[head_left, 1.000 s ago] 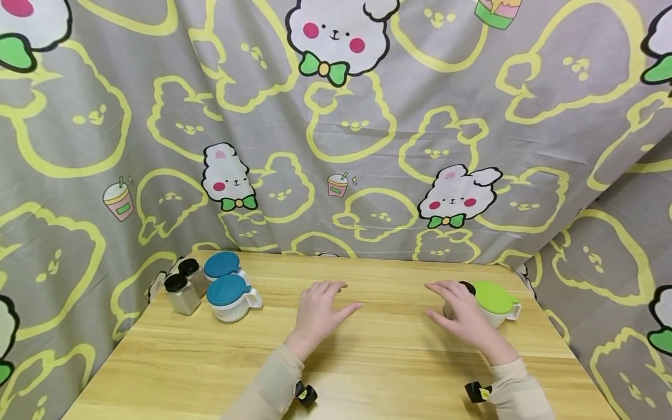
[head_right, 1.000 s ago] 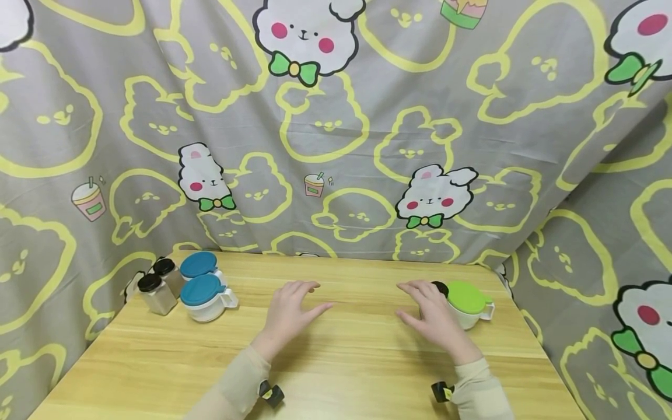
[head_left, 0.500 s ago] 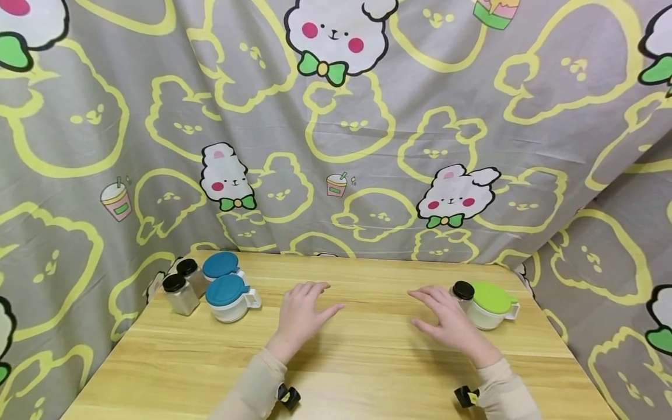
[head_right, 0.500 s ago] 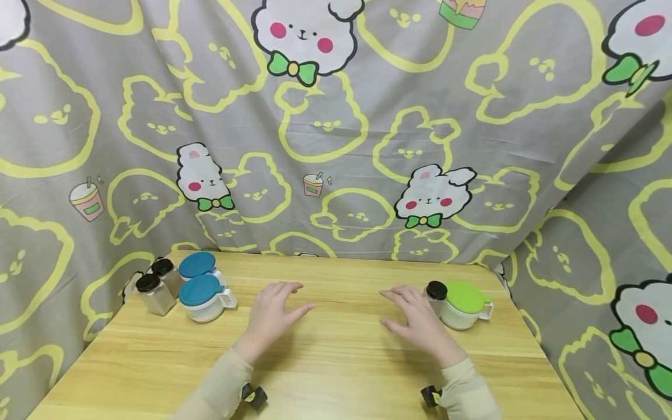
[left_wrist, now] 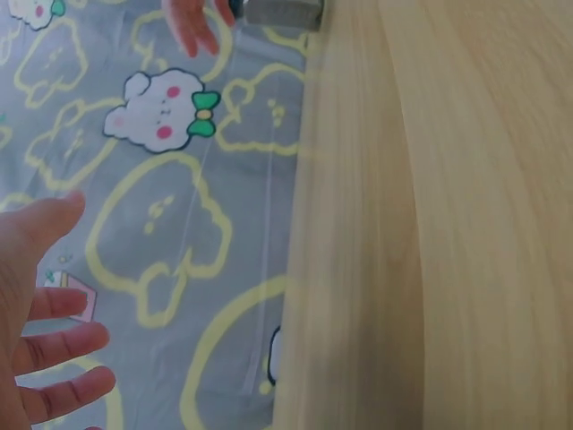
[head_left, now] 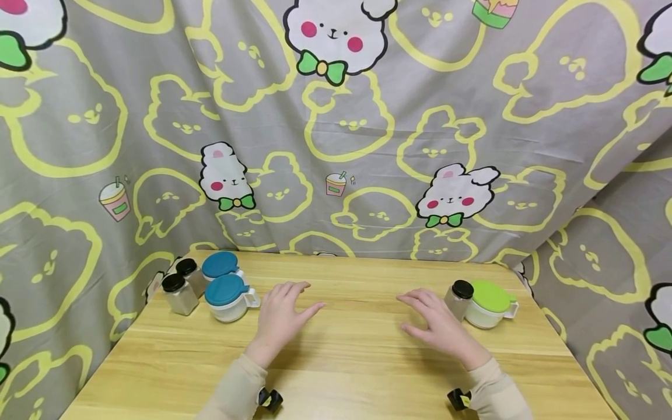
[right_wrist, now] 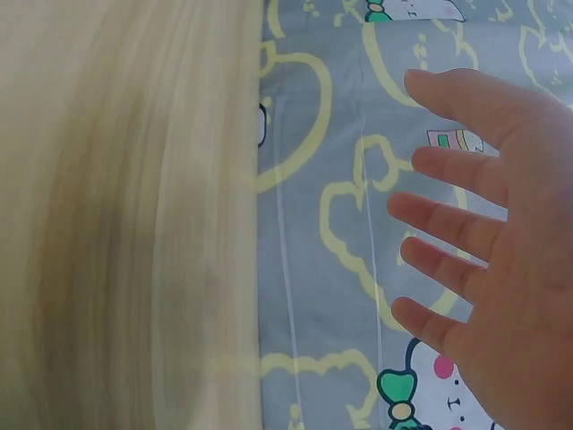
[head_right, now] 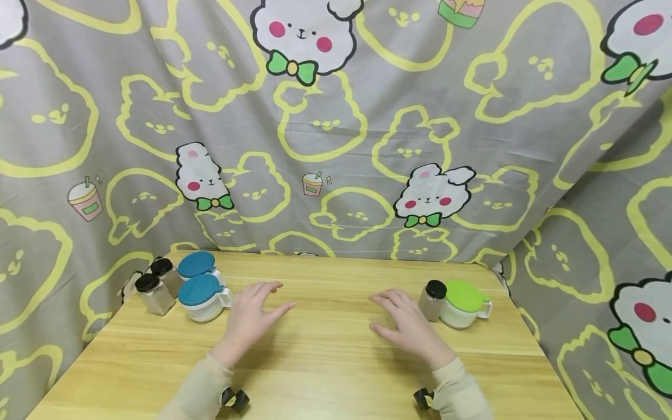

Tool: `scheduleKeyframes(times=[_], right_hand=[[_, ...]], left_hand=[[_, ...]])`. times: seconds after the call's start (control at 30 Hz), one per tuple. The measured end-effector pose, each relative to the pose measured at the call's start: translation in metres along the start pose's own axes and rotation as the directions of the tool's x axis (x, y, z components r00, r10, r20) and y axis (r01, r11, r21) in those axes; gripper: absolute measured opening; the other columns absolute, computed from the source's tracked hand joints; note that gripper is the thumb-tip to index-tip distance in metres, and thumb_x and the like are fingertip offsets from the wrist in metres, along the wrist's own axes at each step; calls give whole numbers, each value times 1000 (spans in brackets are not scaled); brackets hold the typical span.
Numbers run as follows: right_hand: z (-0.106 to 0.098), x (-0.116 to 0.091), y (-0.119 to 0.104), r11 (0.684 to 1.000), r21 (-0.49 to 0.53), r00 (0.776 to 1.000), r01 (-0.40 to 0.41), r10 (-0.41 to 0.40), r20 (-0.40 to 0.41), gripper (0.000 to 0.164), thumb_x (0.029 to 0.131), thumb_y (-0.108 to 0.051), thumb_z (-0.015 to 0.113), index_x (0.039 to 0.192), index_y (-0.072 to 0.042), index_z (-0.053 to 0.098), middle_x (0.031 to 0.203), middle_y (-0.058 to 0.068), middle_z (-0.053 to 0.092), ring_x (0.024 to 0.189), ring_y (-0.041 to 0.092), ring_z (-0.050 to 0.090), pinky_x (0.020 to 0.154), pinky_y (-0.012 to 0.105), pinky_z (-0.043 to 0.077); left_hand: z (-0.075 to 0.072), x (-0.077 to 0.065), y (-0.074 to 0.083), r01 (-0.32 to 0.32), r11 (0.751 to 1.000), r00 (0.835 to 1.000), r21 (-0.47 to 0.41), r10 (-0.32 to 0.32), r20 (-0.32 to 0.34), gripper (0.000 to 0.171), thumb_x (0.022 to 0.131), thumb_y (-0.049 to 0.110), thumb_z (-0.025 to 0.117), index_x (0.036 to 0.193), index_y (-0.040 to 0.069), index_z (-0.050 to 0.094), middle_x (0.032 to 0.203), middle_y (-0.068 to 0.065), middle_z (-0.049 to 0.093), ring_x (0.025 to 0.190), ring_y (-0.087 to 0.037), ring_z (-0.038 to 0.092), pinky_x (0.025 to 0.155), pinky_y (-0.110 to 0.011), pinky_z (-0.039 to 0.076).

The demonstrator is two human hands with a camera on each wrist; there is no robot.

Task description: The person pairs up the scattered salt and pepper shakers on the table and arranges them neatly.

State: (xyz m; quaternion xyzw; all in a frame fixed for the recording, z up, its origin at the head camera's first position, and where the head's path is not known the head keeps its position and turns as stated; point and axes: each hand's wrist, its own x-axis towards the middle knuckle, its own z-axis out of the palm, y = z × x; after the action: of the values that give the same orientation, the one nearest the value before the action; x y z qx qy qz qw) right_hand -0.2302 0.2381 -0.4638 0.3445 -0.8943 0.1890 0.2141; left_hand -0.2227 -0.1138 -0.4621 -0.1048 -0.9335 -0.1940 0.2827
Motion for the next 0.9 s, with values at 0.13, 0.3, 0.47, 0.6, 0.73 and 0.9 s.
scheduleKeyframes(times=[0.13, 0.3, 0.47, 0.6, 0.73, 0.9], right_hand=[[4, 0, -4, 1000, 13, 1000, -8, 7, 18, 58, 78, -30, 79, 130, -13, 60, 123, 3, 62, 117, 25, 54, 95, 52, 46], [8, 2, -9, 999, 25, 998, -29, 28, 49, 59, 79, -31, 79, 132, -15, 59, 125, 2, 61, 118, 25, 55, 94, 54, 47], [11, 4, -14, 999, 31, 997, -32, 30, 69, 58, 80, -32, 78, 133, -18, 59, 126, 0, 60, 120, 24, 54, 95, 55, 46], [15, 4, -18, 999, 38, 995, -35, 32, 90, 59, 81, -32, 78, 134, -21, 57, 127, -1, 60, 121, 24, 53, 98, 55, 44], [19, 4, -20, 999, 29, 995, -22, 19, 103, 58, 81, -32, 77, 134, -20, 57, 127, -1, 60, 121, 23, 54, 98, 54, 45], [22, 8, -26, 999, 52, 994, -3, -3, 111, 56, 81, -33, 77, 132, -18, 59, 127, -1, 60, 121, 22, 54, 98, 52, 46]], left_hand=[[-7, -1, -4, -19, 1000, 999, 2, 20, -47, 54, 74, 55, 77, 113, 19, 68, 104, 0, 71, 100, -25, 65, 85, -48, 49], [-11, -2, -12, -35, 999, 997, 13, 35, -75, 54, 74, 55, 78, 112, 19, 69, 103, 0, 71, 98, -25, 65, 83, -47, 50], [-15, -3, -21, -42, 999, 995, 7, 43, -92, 54, 73, 55, 78, 112, 18, 69, 104, -3, 71, 98, -27, 66, 83, -47, 50], [-18, -5, -28, -54, 999, 992, 8, 54, -110, 54, 72, 53, 80, 111, 17, 69, 103, -4, 71, 97, -27, 66, 80, -46, 49], [-22, -5, -35, -83, 996, 987, 10, 84, -134, 55, 69, 50, 83, 110, 15, 70, 100, -5, 72, 94, -29, 66, 76, -47, 48], [-27, -1, -46, -111, 993, 980, 33, 115, -160, 55, 68, 48, 84, 110, 15, 70, 98, -5, 72, 91, -28, 66, 72, -45, 48]])
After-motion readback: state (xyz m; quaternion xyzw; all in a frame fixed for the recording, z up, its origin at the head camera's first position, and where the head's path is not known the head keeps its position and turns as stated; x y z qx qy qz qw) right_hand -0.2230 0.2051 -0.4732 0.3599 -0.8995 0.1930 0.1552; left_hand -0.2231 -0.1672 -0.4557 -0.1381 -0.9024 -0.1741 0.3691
